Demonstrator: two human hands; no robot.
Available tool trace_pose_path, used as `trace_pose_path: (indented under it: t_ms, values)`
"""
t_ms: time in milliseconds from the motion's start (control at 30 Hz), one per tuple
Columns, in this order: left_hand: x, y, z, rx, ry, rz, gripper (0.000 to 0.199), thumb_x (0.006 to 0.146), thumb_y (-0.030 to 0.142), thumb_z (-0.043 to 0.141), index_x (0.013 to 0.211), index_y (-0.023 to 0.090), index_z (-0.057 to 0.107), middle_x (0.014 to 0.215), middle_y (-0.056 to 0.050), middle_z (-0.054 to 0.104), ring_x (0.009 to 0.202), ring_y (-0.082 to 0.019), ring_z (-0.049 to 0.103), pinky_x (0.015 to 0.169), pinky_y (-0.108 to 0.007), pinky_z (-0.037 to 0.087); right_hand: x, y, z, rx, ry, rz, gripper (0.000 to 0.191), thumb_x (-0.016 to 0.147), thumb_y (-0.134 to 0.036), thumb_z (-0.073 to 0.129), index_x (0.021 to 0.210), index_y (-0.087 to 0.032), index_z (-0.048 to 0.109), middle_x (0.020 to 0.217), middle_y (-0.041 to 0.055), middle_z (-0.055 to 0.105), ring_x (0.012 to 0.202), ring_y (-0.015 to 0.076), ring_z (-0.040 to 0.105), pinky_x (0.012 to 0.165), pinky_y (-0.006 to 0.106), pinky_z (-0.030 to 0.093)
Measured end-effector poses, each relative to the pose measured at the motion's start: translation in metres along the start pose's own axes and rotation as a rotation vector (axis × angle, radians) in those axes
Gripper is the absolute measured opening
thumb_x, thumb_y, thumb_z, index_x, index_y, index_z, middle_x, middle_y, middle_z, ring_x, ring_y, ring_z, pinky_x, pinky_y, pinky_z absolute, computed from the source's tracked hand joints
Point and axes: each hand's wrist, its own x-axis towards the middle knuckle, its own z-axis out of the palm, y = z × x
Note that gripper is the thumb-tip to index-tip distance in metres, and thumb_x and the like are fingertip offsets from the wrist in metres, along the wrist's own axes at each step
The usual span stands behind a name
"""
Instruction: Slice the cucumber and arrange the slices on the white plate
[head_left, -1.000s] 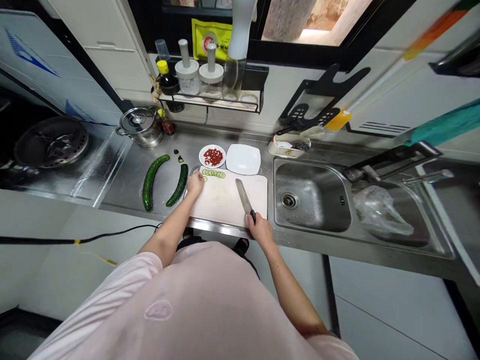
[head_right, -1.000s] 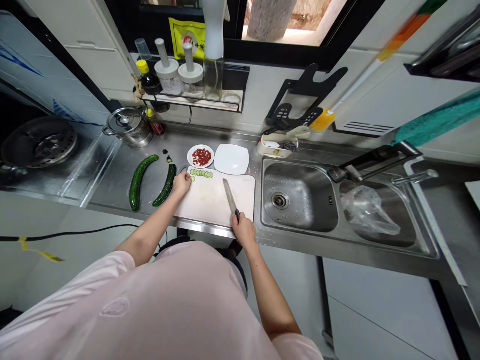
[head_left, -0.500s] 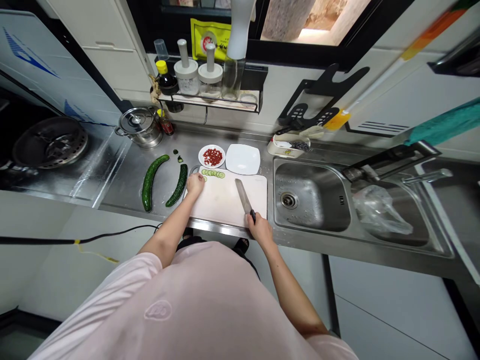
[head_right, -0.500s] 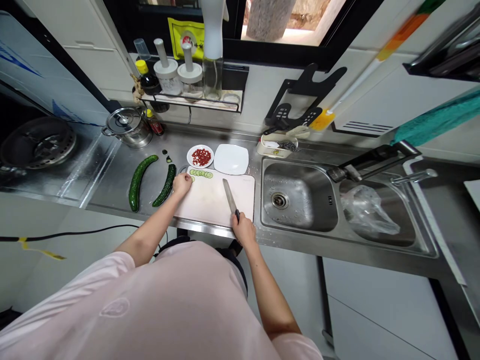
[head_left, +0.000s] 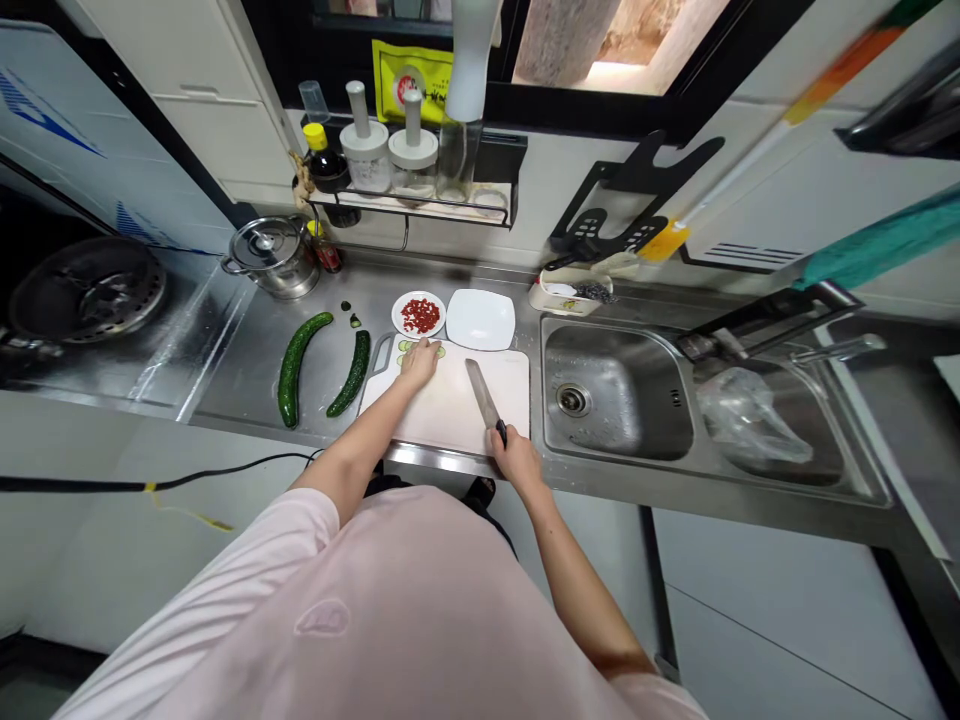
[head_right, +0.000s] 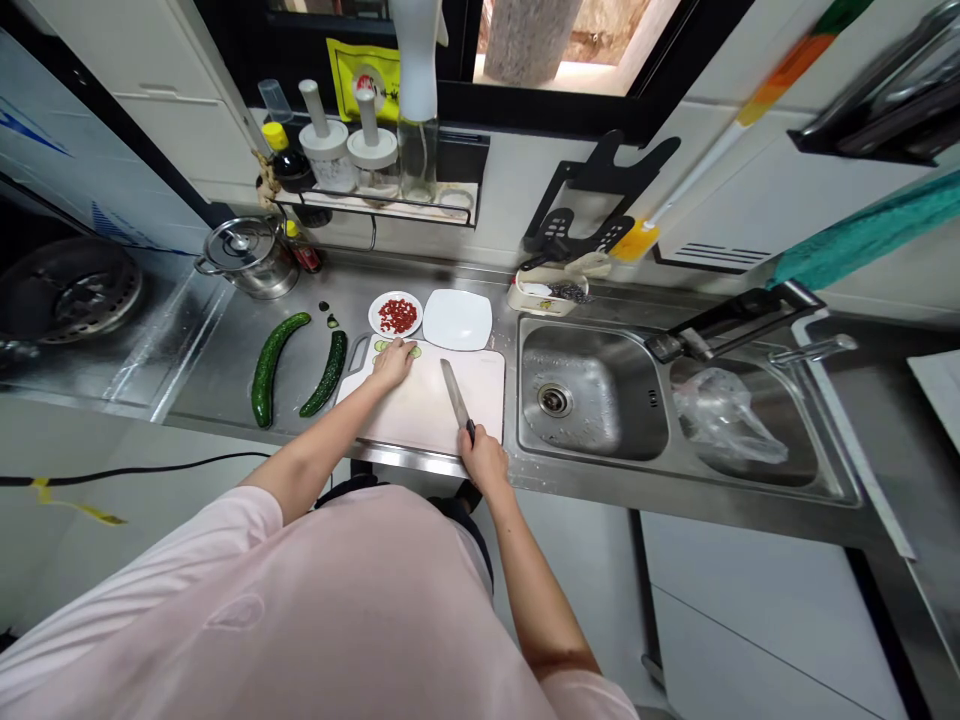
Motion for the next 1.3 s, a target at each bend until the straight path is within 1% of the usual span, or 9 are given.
trace_pose_path:
  t_ms: [200,333,567,667,800,900,1000,1167,1300]
  values:
    - [0.01,0.003,0.0,0.042,-0.046,0.029,0.031,0.089,0.026,0.042,0.114,0.023,0.06,0.118,-0.01,0.052,0.109,-0.025,0.047,0.09,-0.034,0.035,0.001,0.001,0.001,-0.006,0.005,-0.002,0.05,0.095,-0.052,0.023,0.111,-0.016,0.053,0.096,0.0138,0.065,0.092,0.0231,0.061,0.076,0.029,0.039]
    - [0.01,0.005,-0.002,0.081,-0.05,0.025,0.031,0.088,0.021,0.041,0.113,0.025,0.059,0.119,-0.009,0.051,0.11,-0.025,0.048,0.09,-0.033,0.036,0.001,0.001,0.0,-0.002,-0.007,0.01,0.05,0.095,-0.052,0.023,0.11,-0.015,0.053,0.097,0.0137,0.065,0.092,0.0225,0.061,0.076,0.028,0.039]
    - [0.004,0.007,-0.004,0.031,0.031,0.016,0.025,0.086,0.02,0.045,0.104,0.023,0.062,0.112,-0.009,0.056,0.105,-0.023,0.051,0.087,-0.032,0.038,0.001,0.001,0.0,0.001,0.006,0.01,0.048,0.095,-0.051,0.024,0.11,-0.016,0.054,0.096,0.0131,0.065,0.092,0.0227,0.061,0.075,0.029,0.039]
    - [0.003,0.004,-0.003,-0.043,0.075,-0.032,0.02,0.084,0.021,0.049,0.097,0.021,0.063,0.104,-0.008,0.061,0.098,-0.022,0.055,0.082,-0.031,0.04,0.001,0.001,0.001,0.002,0.01,0.002,0.049,0.095,-0.051,0.023,0.111,-0.016,0.053,0.097,0.0134,0.065,0.093,0.0233,0.061,0.076,0.029,0.04]
    - [-0.001,-0.002,0.004,-0.253,0.101,-0.168,0.016,0.078,0.022,0.055,0.092,0.02,0.063,0.084,-0.003,0.065,0.079,-0.016,0.058,0.072,-0.026,0.042,0.003,0.003,0.002,-0.005,0.013,-0.013,0.05,0.095,-0.051,0.022,0.112,-0.016,0.053,0.096,0.0134,0.065,0.092,0.0237,0.061,0.076,0.03,0.039]
    - [-0.009,-0.008,0.008,-0.372,0.098,-0.258,0.019,0.073,0.024,0.061,0.091,0.019,0.063,0.074,-0.001,0.064,0.07,-0.014,0.058,0.068,-0.024,0.042,0.003,0.002,0.002,-0.012,0.013,-0.014,0.05,0.095,-0.052,0.022,0.111,-0.016,0.053,0.096,0.0133,0.065,0.092,0.0235,0.062,0.075,0.029,0.039]
    - [-0.024,-0.012,0.009,-0.401,0.094,-0.308,0.021,0.071,0.026,0.063,0.091,0.02,0.064,0.072,0.001,0.064,0.07,-0.013,0.059,0.067,-0.024,0.042,0.002,0.001,-0.001,-0.01,0.003,-0.017,0.049,0.095,-0.052,0.023,0.112,-0.017,0.053,0.097,0.0127,0.065,0.093,0.0229,0.061,0.076,0.029,0.039]
    - [-0.05,-0.017,0.014,-0.383,0.067,-0.336,0.024,0.073,0.025,0.061,0.096,0.022,0.064,0.075,0.0,0.067,0.074,-0.014,0.061,0.068,-0.023,0.042,-0.003,-0.003,-0.007,-0.034,-0.006,-0.033,0.048,0.095,-0.052,0.024,0.112,-0.018,0.053,0.099,0.0126,0.065,0.094,0.0232,0.061,0.076,0.029,0.038]
    - [-0.065,-0.017,0.019,-0.356,0.067,-0.312,0.023,0.074,0.025,0.061,0.097,0.022,0.064,0.076,0.0,0.067,0.074,-0.015,0.062,0.07,-0.024,0.043,-0.011,-0.008,-0.01,-0.055,-0.011,-0.07,0.046,0.095,-0.052,0.025,0.11,-0.018,0.053,0.095,0.0114,0.066,0.093,0.0221,0.061,0.075,0.028,0.037]
